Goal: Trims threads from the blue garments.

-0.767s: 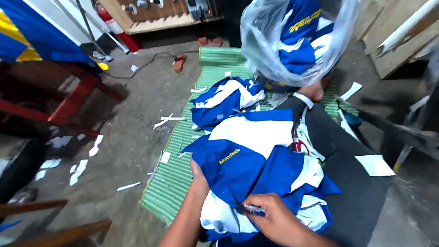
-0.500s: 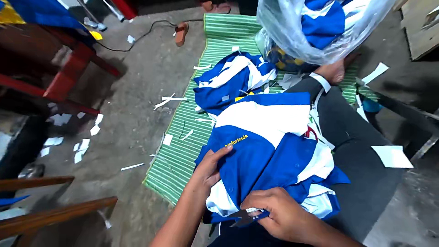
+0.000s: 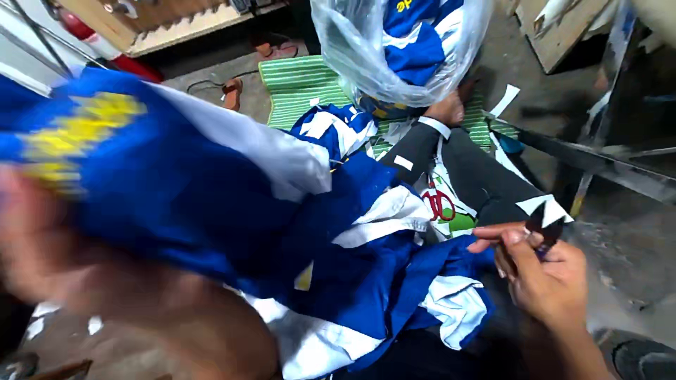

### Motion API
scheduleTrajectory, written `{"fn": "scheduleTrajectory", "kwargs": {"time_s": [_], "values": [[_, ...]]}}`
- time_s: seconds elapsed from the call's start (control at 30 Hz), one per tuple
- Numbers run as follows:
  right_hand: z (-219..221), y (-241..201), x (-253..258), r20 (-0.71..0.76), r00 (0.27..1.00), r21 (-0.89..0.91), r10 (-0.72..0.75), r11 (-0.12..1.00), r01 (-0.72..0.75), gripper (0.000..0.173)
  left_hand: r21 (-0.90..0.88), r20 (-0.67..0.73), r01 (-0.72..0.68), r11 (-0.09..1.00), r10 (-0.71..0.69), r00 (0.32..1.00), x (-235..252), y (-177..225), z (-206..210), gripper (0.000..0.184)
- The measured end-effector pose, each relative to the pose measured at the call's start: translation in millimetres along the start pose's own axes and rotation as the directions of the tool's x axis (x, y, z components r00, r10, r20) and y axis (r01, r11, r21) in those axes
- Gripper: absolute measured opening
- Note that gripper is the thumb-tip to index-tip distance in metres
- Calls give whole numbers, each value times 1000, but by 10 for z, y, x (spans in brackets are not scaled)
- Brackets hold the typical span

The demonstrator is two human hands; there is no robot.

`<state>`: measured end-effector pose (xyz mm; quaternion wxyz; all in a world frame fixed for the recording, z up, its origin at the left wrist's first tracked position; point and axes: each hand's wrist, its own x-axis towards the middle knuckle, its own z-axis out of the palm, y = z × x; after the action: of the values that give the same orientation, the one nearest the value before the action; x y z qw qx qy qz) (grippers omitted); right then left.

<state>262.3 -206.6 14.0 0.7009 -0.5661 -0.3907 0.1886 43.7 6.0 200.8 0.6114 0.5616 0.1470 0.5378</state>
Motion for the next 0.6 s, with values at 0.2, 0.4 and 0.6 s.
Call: {"fn": "scheduleTrajectory", "kwargs": {"time_s": [0.2, 0.4, 0.6], "values": [[307, 13, 1, 33, 991, 6, -132, 991, 132, 33, -475, 260, 759, 446, -753, 605, -766, -1581, 360, 27], [466, 291, -87, 307, 950, -95, -52, 992, 85, 28, -516, 271, 825, 232, -869, 414, -904, -1820, 439, 14], [146, 162, 5, 35, 999, -56, 14, 998, -12, 27, -297, 123, 862, 411, -879, 462, -822, -1723, 457, 19]]}}
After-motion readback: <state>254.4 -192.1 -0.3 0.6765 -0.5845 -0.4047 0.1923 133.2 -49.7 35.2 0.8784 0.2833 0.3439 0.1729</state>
